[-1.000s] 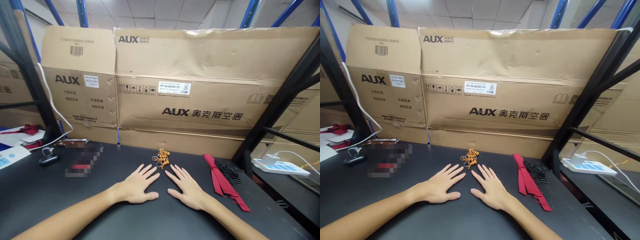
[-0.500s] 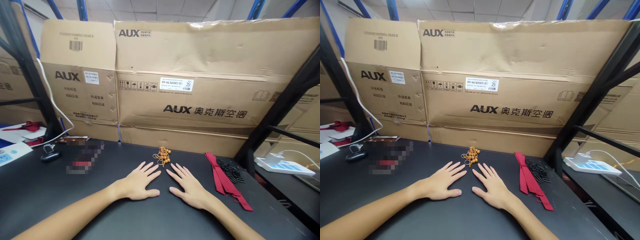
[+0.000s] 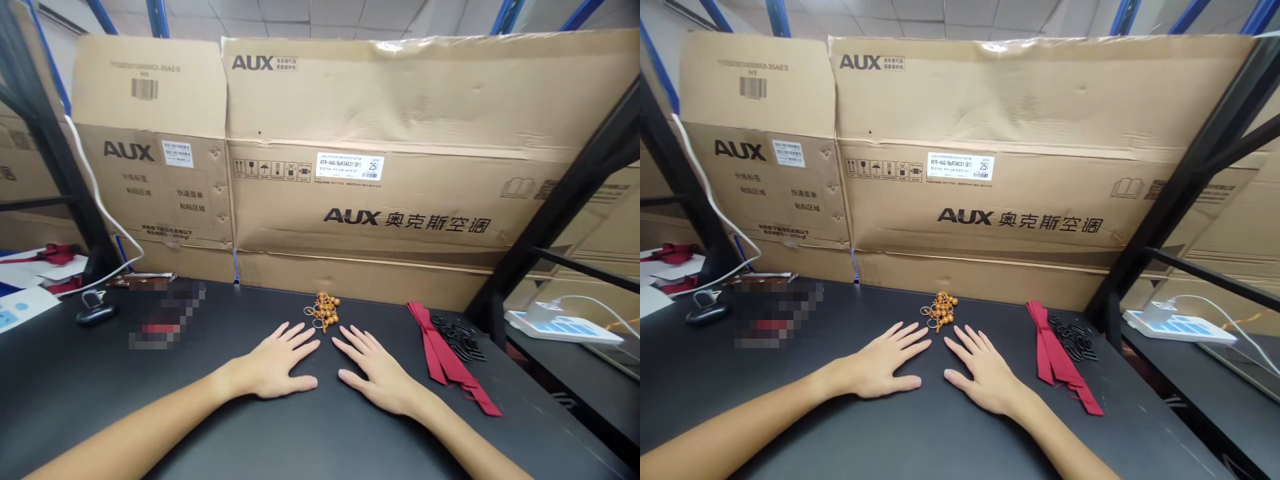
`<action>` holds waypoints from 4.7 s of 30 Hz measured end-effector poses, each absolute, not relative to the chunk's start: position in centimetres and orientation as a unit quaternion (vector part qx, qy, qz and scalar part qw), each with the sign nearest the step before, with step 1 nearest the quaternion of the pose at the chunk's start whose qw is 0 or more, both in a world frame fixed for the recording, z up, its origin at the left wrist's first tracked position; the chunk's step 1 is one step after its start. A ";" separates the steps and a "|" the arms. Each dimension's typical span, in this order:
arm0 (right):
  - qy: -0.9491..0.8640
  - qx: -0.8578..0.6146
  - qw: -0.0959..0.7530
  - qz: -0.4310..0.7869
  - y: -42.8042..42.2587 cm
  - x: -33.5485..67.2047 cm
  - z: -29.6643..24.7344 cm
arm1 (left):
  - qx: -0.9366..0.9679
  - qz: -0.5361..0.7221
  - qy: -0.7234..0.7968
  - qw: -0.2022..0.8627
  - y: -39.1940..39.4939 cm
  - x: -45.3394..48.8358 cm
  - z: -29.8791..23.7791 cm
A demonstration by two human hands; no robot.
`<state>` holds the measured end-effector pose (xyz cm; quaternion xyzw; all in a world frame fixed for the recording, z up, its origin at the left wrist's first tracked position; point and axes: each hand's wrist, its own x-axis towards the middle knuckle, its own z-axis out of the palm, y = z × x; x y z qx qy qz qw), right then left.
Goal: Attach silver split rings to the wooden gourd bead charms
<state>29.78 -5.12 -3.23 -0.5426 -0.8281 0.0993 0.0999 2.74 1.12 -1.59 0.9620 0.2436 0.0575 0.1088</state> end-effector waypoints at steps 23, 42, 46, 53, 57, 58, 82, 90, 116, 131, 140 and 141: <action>-0.829 -0.539 0.102 0.113 -5.1 29.9 -3.2 | 0.964 0.071 0.233 0.107 1.4 2.6 -1.9; -0.824 -0.546 0.095 0.118 -5.1 29.8 -2.8 | 0.963 0.050 0.243 0.107 1.3 2.7 -1.5; -0.823 -0.547 0.093 0.118 -5.1 29.8 -2.8 | 0.963 0.053 0.240 0.108 1.3 2.7 -1.6; -0.829 -0.540 0.099 0.109 -5.1 29.8 -3.0 | 0.962 0.063 0.241 0.111 1.1 2.6 -1.5; -0.828 -0.539 0.111 0.109 -5.1 29.8 -3.1 | 0.957 0.098 0.247 0.113 1.1 2.8 -1.5; -0.826 -0.541 0.112 0.110 -5.1 29.7 -3.1 | 0.954 0.107 0.255 0.113 1.2 3.0 -1.6; -0.843 -0.480 0.240 0.030 -5.0 29.3 -3.0 | 0.953 0.188 0.109 0.211 0.4 4.7 -1.0; -0.831 -0.464 0.288 0.105 -5.3 28.6 -3.0 | 0.954 0.212 0.149 0.150 0.7 4.7 -1.5; -0.816 -0.490 0.294 0.091 -5.7 27.9 -2.8 | 0.939 0.189 0.196 0.208 0.6 4.9 -1.1; -0.842 -0.434 0.288 0.141 -5.8 27.8 -2.5 | 0.948 0.244 0.173 0.112 0.2 5.0 -1.6; -0.831 -0.433 0.305 0.172 -5.8 27.6 -2.4 | 0.943 0.248 0.159 0.156 0.0 5.7 -2.1; -0.829 -0.437 0.306 0.169 -5.8 27.6 -2.4 | 0.942 0.248 0.160 0.160 0.0 5.7 -2.1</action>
